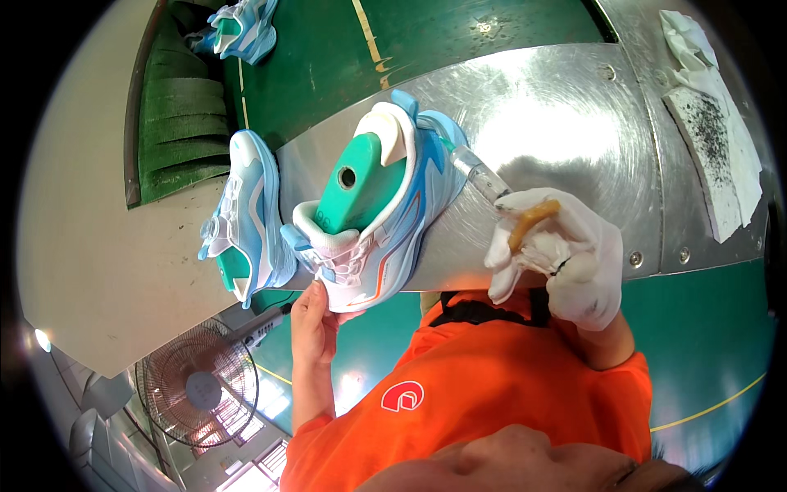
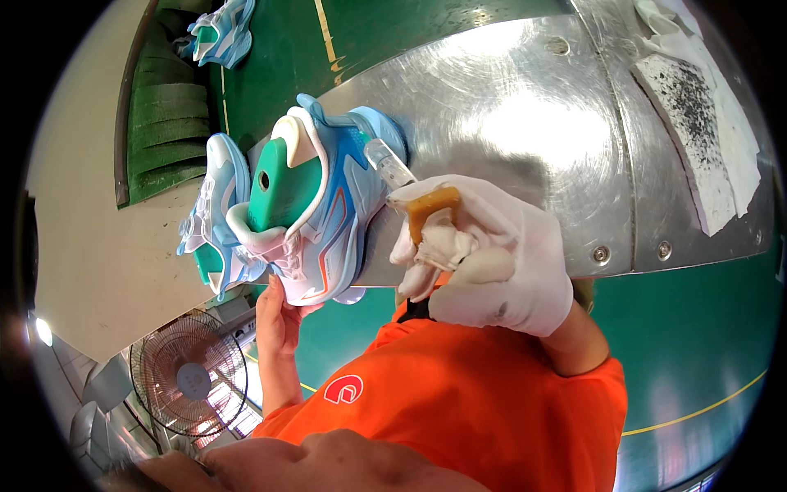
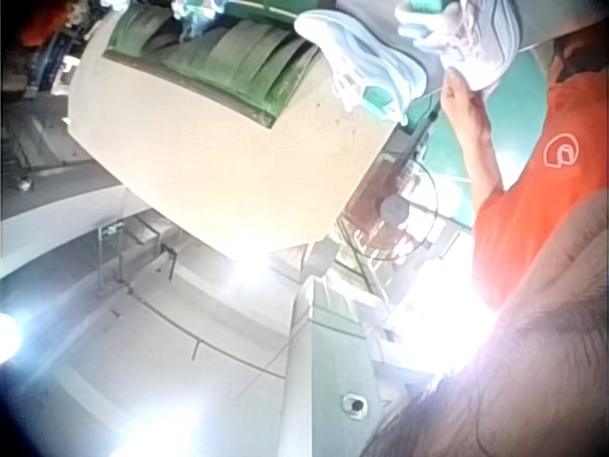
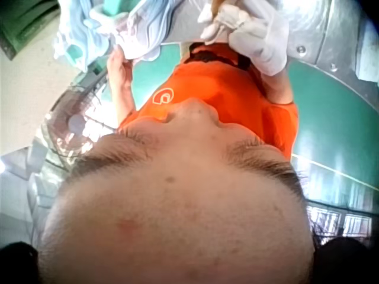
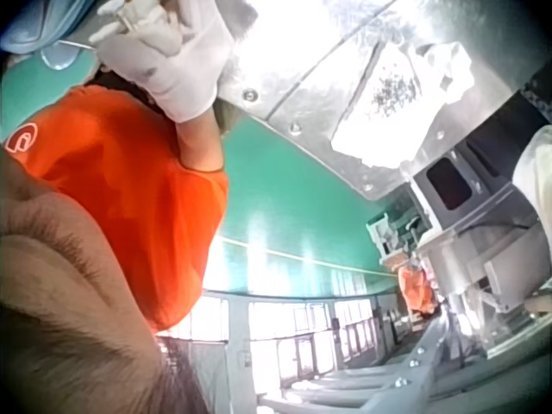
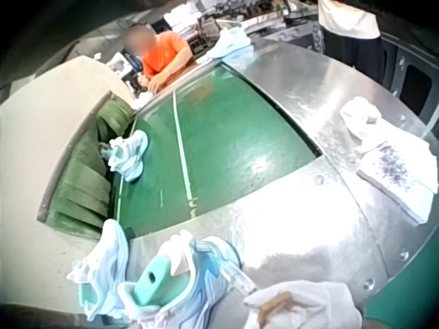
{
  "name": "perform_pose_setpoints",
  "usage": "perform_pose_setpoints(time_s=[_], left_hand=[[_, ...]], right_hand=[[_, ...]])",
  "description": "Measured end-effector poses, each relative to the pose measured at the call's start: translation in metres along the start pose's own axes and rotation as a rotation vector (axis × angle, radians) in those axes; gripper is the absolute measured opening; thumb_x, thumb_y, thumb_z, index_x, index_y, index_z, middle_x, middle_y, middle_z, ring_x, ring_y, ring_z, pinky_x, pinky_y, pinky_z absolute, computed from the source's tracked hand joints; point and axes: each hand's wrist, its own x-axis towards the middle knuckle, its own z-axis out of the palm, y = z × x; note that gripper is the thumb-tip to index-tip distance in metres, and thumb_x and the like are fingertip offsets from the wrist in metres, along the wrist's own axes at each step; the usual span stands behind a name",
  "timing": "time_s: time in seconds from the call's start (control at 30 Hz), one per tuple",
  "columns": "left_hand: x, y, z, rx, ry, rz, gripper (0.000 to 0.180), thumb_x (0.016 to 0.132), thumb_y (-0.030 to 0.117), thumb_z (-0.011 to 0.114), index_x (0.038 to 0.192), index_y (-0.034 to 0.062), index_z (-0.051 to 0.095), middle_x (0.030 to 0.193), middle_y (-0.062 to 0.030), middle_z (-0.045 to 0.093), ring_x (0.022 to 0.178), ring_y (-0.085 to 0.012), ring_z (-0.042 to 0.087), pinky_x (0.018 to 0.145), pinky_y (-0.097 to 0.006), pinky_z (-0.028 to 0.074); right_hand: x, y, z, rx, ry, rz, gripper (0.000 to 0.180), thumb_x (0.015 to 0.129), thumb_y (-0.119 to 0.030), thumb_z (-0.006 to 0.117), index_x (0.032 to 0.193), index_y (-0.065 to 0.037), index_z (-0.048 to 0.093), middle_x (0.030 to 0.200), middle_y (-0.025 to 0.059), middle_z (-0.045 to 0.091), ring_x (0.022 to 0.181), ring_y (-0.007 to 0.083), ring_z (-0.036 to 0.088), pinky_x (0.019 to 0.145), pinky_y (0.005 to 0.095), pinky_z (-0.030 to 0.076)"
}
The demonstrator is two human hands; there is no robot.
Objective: The person applies glue to the seams of a light blue and white sneaker using a syringe. They hold the shoe with one hand and carefully dispense the adhesive along the edges of the sole and upper. The person works on multiple shoes sequentially, placing finished ones on a metal table.
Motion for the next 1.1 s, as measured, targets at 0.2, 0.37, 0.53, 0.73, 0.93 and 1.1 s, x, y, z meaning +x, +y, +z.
perform_pose_setpoints(time_s=[0.2,0.37,0.53,0.73,0.93,1.1], left_hand=[[-0.006,-0.001,0.004,-0.032,-0.037,-0.044,0.054,0.099,0.042,0.053,0.121,-0.0077,0.054,0.113,-0.0175,0.066,0.096,-0.0240,0.070,0.081,-0.036,0.061],[-0.016,-0.005,0.012,-0.070,-0.051,-0.070,0.055,0.099,0.042,0.053,0.122,-0.0081,0.052,0.114,-0.0182,0.065,0.097,-0.0247,0.069,0.082,-0.037,0.061],[-0.025,-0.008,0.021,-0.114,-0.072,-0.092,0.054,0.099,0.041,0.053,0.120,-0.0091,0.051,0.114,-0.0196,0.065,0.099,-0.0259,0.069,0.084,-0.037,0.060],[-0.029,-0.012,0.023,-0.125,-0.123,-0.113,0.054,0.100,0.040,0.051,0.120,-0.0102,0.049,0.116,-0.0212,0.063,0.101,-0.0269,0.068,0.085,-0.038,0.060],[-0.030,-0.013,0.024,-0.129,-0.158,-0.104,0.054,0.100,0.039,0.051,0.125,-0.0096,0.047,0.119,-0.0198,0.062,0.104,-0.0257,0.067,0.087,-0.038,0.059],[-0.030,-0.019,0.023,-0.131,-0.162,-0.082,0.054,0.100,0.038,0.051,0.125,-0.0089,0.047,0.119,-0.0180,0.062,0.103,-0.0242,0.067,0.085,-0.037,0.060]], right_hand=[[0.001,-0.004,0.015,-0.141,0.115,-0.030,0.046,0.087,-0.016,0.047,0.122,0.013,0.051,0.087,0.0193,0.063,0.067,0.0213,0.066,0.063,0.0290,0.056],[-0.004,-0.008,0.014,-0.067,0.107,0.019,0.067,0.059,0.005,0.047,0.125,0.013,0.051,0.091,0.0213,0.062,0.072,0.0235,0.066,0.068,0.0303,0.057],[-0.008,-0.006,0.011,-0.012,0.061,0.064,0.052,0.070,0.005,0.068,0.121,0.005,0.058,0.097,0.0083,0.063,0.081,0.0108,0.061,0.075,0.0255,0.052],[-0.014,-0.007,0.017,-0.051,0.087,0.072,0.052,0.070,0.002,0.071,0.121,0.004,0.058,0.095,0.0074,0.064,0.082,0.0095,0.060,0.075,0.0246,0.051],[-0.019,-0.003,0.025,-0.122,0.115,0.069,0.053,0.069,-0.001,0.074,0.120,0.003,0.059,0.094,0.0063,0.064,0.083,0.0094,0.060,0.076,0.0248,0.051],[-0.023,-0.003,0.030,-0.183,0.146,0.065,0.050,0.071,-0.003,0.074,0.119,0.003,0.059,0.093,0.0057,0.065,0.083,0.0096,0.061,0.078,0.0252,0.051]])
